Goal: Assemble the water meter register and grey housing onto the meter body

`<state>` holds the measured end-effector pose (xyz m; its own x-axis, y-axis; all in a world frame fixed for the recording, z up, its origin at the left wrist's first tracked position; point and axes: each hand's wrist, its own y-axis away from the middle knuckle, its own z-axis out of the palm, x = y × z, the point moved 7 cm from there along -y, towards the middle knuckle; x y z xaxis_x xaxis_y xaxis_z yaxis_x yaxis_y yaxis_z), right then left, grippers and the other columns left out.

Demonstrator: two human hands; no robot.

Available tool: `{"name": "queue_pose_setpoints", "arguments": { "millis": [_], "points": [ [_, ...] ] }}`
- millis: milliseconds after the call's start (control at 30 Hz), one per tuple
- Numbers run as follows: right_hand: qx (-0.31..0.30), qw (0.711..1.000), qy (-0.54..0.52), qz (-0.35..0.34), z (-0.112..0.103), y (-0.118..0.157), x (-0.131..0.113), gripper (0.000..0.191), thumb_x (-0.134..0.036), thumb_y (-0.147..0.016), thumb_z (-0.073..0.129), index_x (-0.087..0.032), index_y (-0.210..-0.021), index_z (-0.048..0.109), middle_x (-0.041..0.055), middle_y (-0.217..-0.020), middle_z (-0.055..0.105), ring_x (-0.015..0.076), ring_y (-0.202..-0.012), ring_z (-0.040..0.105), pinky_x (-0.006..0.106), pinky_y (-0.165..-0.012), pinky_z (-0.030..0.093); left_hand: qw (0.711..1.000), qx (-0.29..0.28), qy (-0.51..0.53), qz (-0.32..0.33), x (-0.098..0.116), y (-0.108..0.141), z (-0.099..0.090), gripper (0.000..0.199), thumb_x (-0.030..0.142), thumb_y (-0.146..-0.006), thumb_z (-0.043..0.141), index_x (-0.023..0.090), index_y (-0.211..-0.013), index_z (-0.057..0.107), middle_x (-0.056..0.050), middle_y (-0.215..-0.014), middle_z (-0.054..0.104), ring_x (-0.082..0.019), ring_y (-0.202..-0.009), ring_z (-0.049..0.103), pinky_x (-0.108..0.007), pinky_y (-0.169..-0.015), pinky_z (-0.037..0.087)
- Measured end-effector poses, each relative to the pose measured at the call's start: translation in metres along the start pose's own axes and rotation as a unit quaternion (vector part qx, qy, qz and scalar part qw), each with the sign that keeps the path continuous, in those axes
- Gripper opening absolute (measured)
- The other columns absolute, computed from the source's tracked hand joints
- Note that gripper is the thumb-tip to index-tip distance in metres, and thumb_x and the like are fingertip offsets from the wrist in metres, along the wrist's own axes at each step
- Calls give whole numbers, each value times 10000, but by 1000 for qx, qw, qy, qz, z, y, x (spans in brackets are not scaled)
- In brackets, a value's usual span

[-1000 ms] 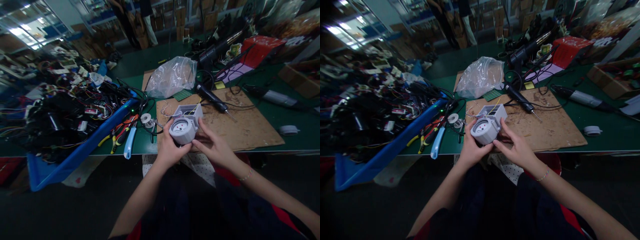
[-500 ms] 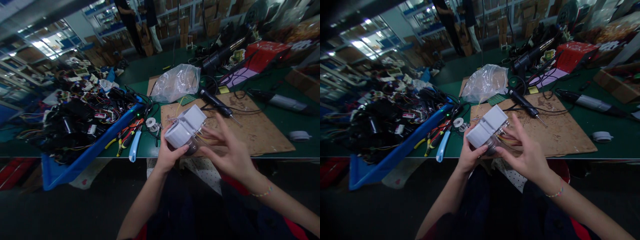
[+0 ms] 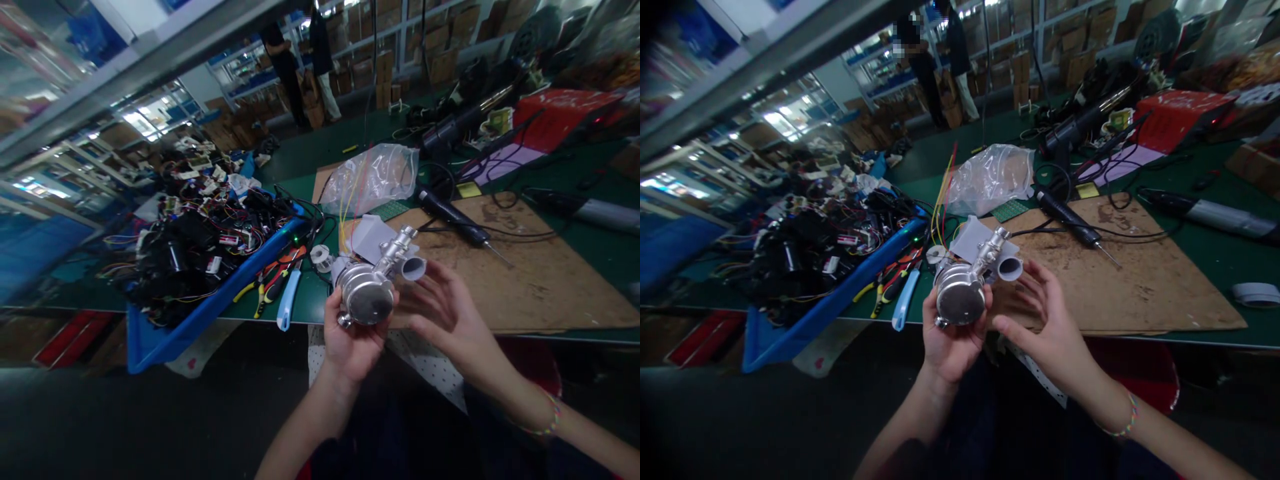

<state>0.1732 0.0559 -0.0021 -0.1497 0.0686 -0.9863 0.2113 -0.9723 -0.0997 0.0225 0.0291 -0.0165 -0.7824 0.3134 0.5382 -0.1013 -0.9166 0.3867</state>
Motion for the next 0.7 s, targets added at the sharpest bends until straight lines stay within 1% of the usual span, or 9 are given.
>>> {"name": "queue_pose_setpoints", "arguments": {
  "millis": [67,100,133,200,300,367,467,600,700],
  "points": [
    [-38,999,-28,14,14,-2,0,993,-460,-739,866,-299,-1506,256,133,-1581,381,331,-1467,404,601,-1247,309,999,-14,32,-14,-7,2,2,600,649,-830,570,180,-1186,683,-78,-1153,751,-183,-1049,715,-215,-806,589],
    [-51,998,-36,18,20,-3,-1,1009,-458,-731,875,-297,-1505,248,137,-1577,390,328,-1461,415,593,-1248,312,999,-21,45,-19,-10,3,3,583,645,-833,571,178,-1158,700,-73,-1127,759,-181,-1034,719,-211,-795,590],
    [-60,997,-40,20,25,-3,-3,1009,-454,-726,880,-297,-1497,250,139,-1565,411,326,-1450,433,583,-1241,332,998,-29,54,-22,-12,4,5,572,643,-838,573,175,-1137,712,-71,-1109,764,-180,-1027,720,-213,-798,591],
    [-62,997,-41,20,31,-4,-7,983,-443,-728,883,-300,-1476,263,140,-1525,464,322,-1418,477,565,-1217,386,996,-42,69,-26,-16,5,9,571,647,-842,580,167,-1114,727,-70,-1098,768,-178,-1036,717,-220,-853,586],
    [-25,999,-32,13,32,-3,-9,952,-417,-714,899,-298,-1450,306,131,-1486,505,319,-1378,520,550,-1207,410,994,-35,99,-36,-21,6,12,592,656,-828,602,157,-1123,726,-70,-1119,762,-163,-1065,704,-208,-964,547],
    [3,1000,-23,9,31,-3,-9,938,-402,-698,911,-294,-1435,341,121,-1480,508,318,-1374,520,544,-1218,397,991,-14,121,-45,-23,6,12,593,655,-820,607,160,-1126,721,-68,-1117,759,-157,-1055,704,-203,-978,538],
    [29,999,-21,13,29,-4,-8,918,-406,-682,917,-287,-1411,372,115,-1486,499,322,-1373,515,544,-1208,407,984,5,169,-62,-27,6,14,575,641,-857,570,150,-1117,717,-78,-1072,762,-151,-1001,719,-192,-926,559],
    [54,998,-18,26,26,-5,-6,892,-425,-688,910,-254,-1394,393,137,-1453,523,335,-1339,540,572,-1185,410,971,-4,225,-79,-30,5,20,560,592,-944,489,117,-1136,714,-108,-1064,764,-161,-956,737,-191,-850,585],
    [67,997,-24,19,24,-6,-4,864,-422,-695,906,-243,-1378,409,144,-1442,531,332,-1320,554,570,-1173,416,966,-1,245,-78,-30,3,23,537,559,-961,483,109,-1143,710,-122,-1078,758,-182,-952,741,-212,-833,595]
  ]
}}
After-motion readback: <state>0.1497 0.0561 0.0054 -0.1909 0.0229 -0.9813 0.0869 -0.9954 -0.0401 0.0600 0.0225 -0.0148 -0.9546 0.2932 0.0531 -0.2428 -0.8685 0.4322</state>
